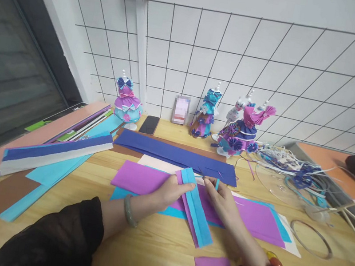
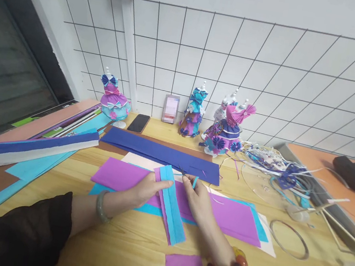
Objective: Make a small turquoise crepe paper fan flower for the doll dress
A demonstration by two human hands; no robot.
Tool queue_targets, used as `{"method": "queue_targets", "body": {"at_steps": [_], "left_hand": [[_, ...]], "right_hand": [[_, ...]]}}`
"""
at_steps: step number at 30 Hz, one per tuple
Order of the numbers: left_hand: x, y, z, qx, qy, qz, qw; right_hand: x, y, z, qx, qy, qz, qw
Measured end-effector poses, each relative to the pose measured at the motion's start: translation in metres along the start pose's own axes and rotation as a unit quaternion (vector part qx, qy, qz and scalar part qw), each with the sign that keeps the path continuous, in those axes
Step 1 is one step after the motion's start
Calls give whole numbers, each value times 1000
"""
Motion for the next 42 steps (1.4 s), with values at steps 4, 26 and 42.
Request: {"method": "queue_targets", "body": {"at_steps": [4, 26, 42], "left_hand": [[-7, 0, -10, 45, 25, -45, 998], [-6, -6, -11, 14, 98, -60, 993], [-10, -11, -24, 64, 176, -70, 980]], "right_hand": [[8, -7, -21, -38, 241, -53, 968], [-1, 7, 3, -37, -33, 2, 999], [13, -2, -20, 31, -109, 66, 991]]}}
Point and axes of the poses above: each hand's wrist, its own y-axis away from the middle knuckle, its own z-axis out of the palm, x = y × z, the point moved 7 cm from there along -y, towards the middle knuckle
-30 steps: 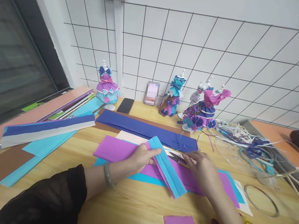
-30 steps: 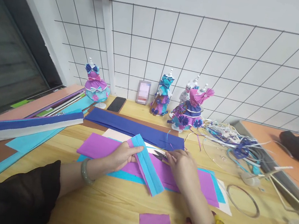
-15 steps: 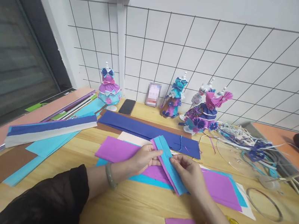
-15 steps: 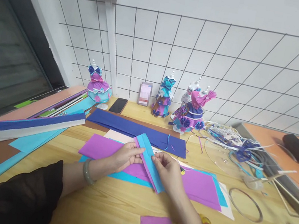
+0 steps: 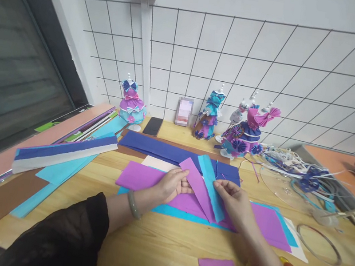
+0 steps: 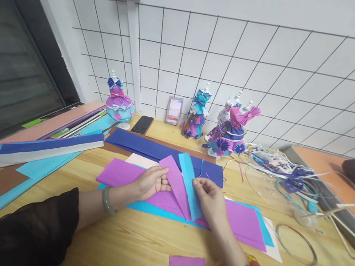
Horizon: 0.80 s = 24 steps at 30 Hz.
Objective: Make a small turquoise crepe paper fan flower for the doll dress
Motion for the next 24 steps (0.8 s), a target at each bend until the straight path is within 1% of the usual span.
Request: {"method": "queue_targets", "body": {"at_steps": [2, 4, 6, 8, 12, 17, 20, 24], "left_hand": [[1, -1, -1, 5, 3, -2, 1000], [1, 0, -1, 10, 1, -7, 1000], [2, 1, 0, 14, -3, -11, 1000], [1, 1, 0, 9, -8, -17, 1000], [-4, 0, 0, -16, -11, -31, 999], [-4, 0, 2, -38, -26, -25, 999], [-2, 2, 6, -47, -41, -23, 998], [1, 3, 8, -48, -46, -12, 998]], "right_hand": [[1, -3, -13, 29, -25, 16, 999], [-1, -6, -21, 38, -72, 24, 996], [-7, -6, -23, 24, -121, 17, 992], [-13, -3, -17, -10, -135, 2, 991], [-17, 8, 5, -65, -79, -16, 995], [-16, 16, 27, -94, 30, -62, 993], [-16, 15, 31, -90, 73, -89, 989], [-13, 12, 31, -77, 124, -110, 983]]}}
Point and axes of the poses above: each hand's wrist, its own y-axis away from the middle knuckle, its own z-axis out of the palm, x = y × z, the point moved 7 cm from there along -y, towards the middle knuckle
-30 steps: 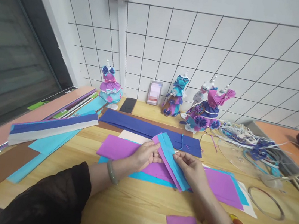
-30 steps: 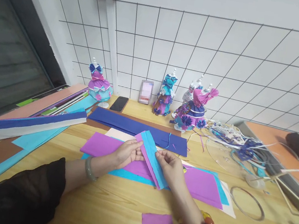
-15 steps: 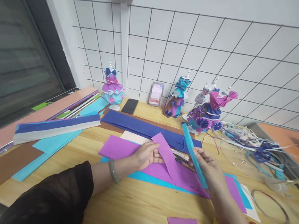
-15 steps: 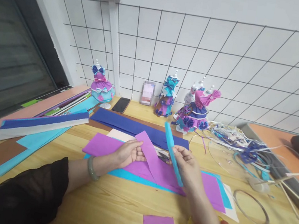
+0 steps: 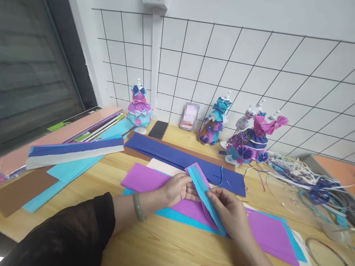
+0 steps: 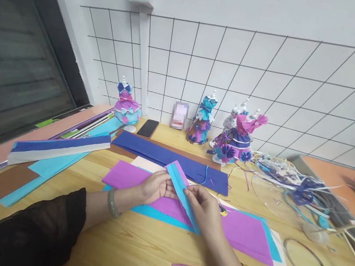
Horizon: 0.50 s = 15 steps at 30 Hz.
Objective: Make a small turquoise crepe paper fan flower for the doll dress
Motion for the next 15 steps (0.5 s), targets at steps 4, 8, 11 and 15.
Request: {"method": "queue_targets", "body": {"at_steps": [4, 8, 11, 15], "left_hand": [[0, -1, -2, 4, -1, 5, 1000], [0, -2, -3, 5, -6, 7, 1000], [0, -2, -2, 6, -3, 8, 1000], [1, -1, -1, 5, -2, 4, 1000]], "right_hand": [[5, -2, -1, 15, 24, -6, 1000], [6, -2, -3, 35, 40, -13, 999], [4, -2, -6, 61, 59, -33, 996], [-2, -2, -8, 77, 84, -66, 991]]}}
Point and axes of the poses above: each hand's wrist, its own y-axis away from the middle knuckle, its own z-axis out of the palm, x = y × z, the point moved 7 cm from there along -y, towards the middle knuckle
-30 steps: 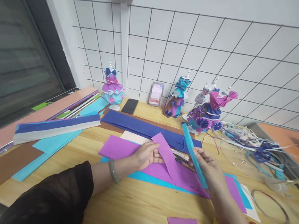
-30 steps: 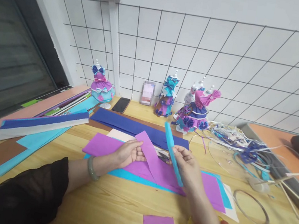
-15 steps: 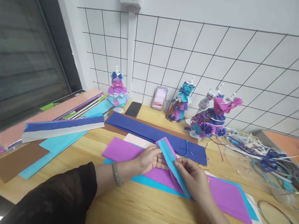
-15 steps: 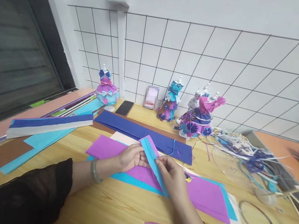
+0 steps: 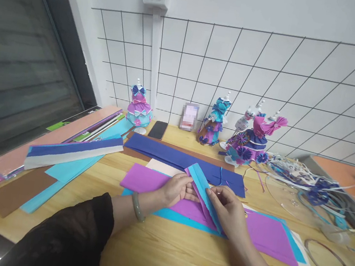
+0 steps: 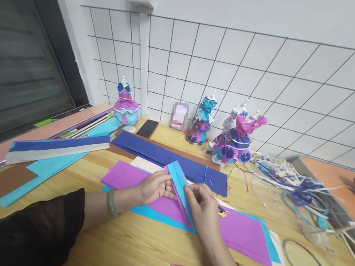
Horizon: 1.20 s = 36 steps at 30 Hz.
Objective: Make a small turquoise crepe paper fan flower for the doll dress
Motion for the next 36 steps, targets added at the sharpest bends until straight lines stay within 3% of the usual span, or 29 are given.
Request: {"method": "queue_targets", "body": {"at_steps": [9, 30, 36], "left_hand": [[-2, -1, -3, -18, 0, -6, 1000], [-2, -5, -7, -21, -20, 1, 1000], [-4, -5, -6, -7, -1, -44, 999]], "right_hand": [[5, 1, 7, -40, -51, 60, 996], [6, 3, 7, -32, 4, 43, 999], [2, 2, 6, -23, 12, 41, 999]]}}
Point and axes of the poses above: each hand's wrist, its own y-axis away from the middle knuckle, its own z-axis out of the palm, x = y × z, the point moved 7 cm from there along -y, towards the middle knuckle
